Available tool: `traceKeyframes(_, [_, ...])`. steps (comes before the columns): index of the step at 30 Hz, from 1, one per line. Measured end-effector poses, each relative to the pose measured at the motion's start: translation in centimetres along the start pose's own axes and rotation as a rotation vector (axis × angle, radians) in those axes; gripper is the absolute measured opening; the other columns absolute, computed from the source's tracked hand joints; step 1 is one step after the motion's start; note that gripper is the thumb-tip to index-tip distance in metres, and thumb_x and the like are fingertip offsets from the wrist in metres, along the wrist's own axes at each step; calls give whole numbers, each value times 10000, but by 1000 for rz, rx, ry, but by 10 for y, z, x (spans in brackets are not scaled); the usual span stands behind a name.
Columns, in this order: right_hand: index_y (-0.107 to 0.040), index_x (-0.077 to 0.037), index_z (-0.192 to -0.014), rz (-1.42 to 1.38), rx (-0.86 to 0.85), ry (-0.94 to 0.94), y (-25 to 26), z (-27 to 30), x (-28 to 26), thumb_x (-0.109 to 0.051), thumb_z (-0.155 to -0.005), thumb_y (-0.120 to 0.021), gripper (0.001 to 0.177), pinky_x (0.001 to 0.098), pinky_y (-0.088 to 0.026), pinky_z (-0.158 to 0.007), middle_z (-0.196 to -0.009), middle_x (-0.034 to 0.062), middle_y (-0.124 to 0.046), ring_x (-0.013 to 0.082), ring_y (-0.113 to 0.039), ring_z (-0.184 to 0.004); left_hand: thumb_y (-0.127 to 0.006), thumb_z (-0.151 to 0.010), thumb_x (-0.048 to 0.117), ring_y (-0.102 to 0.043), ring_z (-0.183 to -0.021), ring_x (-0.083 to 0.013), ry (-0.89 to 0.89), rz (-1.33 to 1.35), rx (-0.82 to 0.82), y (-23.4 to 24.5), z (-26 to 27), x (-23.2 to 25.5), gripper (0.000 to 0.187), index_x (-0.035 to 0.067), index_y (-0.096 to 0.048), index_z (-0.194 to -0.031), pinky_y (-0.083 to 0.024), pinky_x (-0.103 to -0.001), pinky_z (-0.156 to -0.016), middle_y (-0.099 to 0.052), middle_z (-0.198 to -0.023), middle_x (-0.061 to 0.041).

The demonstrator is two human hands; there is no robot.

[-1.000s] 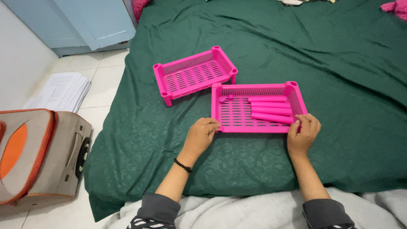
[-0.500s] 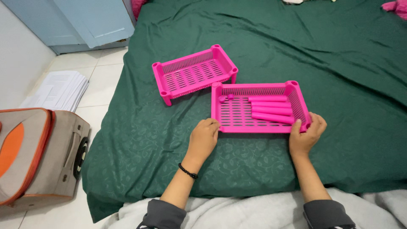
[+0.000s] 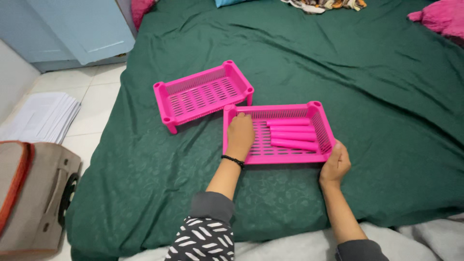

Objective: The person assembles a two-tier pink plastic rack on a bed. They insert cylindrical legs into the bottom tray, attach the top tray, and secure the structure by pressing the joints.

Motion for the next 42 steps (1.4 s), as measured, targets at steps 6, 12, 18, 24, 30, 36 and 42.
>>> traceKeyframes(6, [-679,44,-1239,49,18,3,-1,2,-3,-240,-1138,-476,364,299,-525,-929,-1110,91,-725,144,-661,-1011,-641,-860,90,-696,-910,-313,35,-192,-22,-42,-8,1,117,48,-706,-947,-591,-426,-702,-671,-1026,-136])
traceKeyframes(12, [-679,40,-1236,25,22,-21,-2,3,-2,-231,-1130,-483,350,295,-525,-933,-1113,89,-725,137,-662,-1013,-638,-851,110,-697,-888,-304,42,-237,-44,-50,-8,-3,132,51,-708,-946,-590,-415,-684,-659,-1005,-124])
traceKeyframes(18, [-694,46,-1209,80,37,-54,-1,2,5,-165,-1071,-542,294,290,-527,-900,-1070,96,-734,138,-662,-979,-632,-870,107,-693,-884,-319,16,-218,-71,-41,-1,3,92,68,-698,-920,-587,-440,-724,-645,-986,-122])
traceKeyframes(24, [-696,50,-1223,36,-4,-111,-1,0,4,-153,-1050,-566,297,285,-525,-913,-1087,102,-741,138,-671,-995,-603,-861,48,-694,-858,-379,20,98,-88,-5,20,17,179,16,-661,-1026,-572,-481,-724,-644,-1100,-195])
traceKeyframes(30, [-692,39,-1259,31,-146,-113,-8,-2,-1,-173,-1053,-569,319,275,-513,-911,-1095,71,-739,120,-661,-1000,-754,-818,157,-713,-878,-351,91,436,-129,32,48,16,242,74,-680,-1033,-555,-473,-754,-736,-923,-149])
traceKeyframes(36, [-680,6,-1319,-69,-292,-237,-34,21,-12,-227,-1069,-555,364,266,-505,-890,-1097,52,-730,103,-639,-985,-812,-769,126,-763,-893,-233,123,757,-252,45,71,6,269,50,-681,-992,-607,-338,-824,-762,-938,-103])
traceKeyframes(42, [-661,-6,-1323,10,-329,-181,-65,41,-46,-254,-1071,-504,386,289,-505,-954,-1175,97,-751,149,-675,-1092,-840,-749,105,-748,-902,-202,127,767,-202,51,82,-11,315,33,-667,-1002,-593,-318,-823,-755,-931,-86])
Point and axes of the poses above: each hand's wrist, its own z-axis away from the middle knuckle, its own y-axis out of the back of the hand, x = y × z, the point moved 2 cm from there along -z, towards the middle knuckle
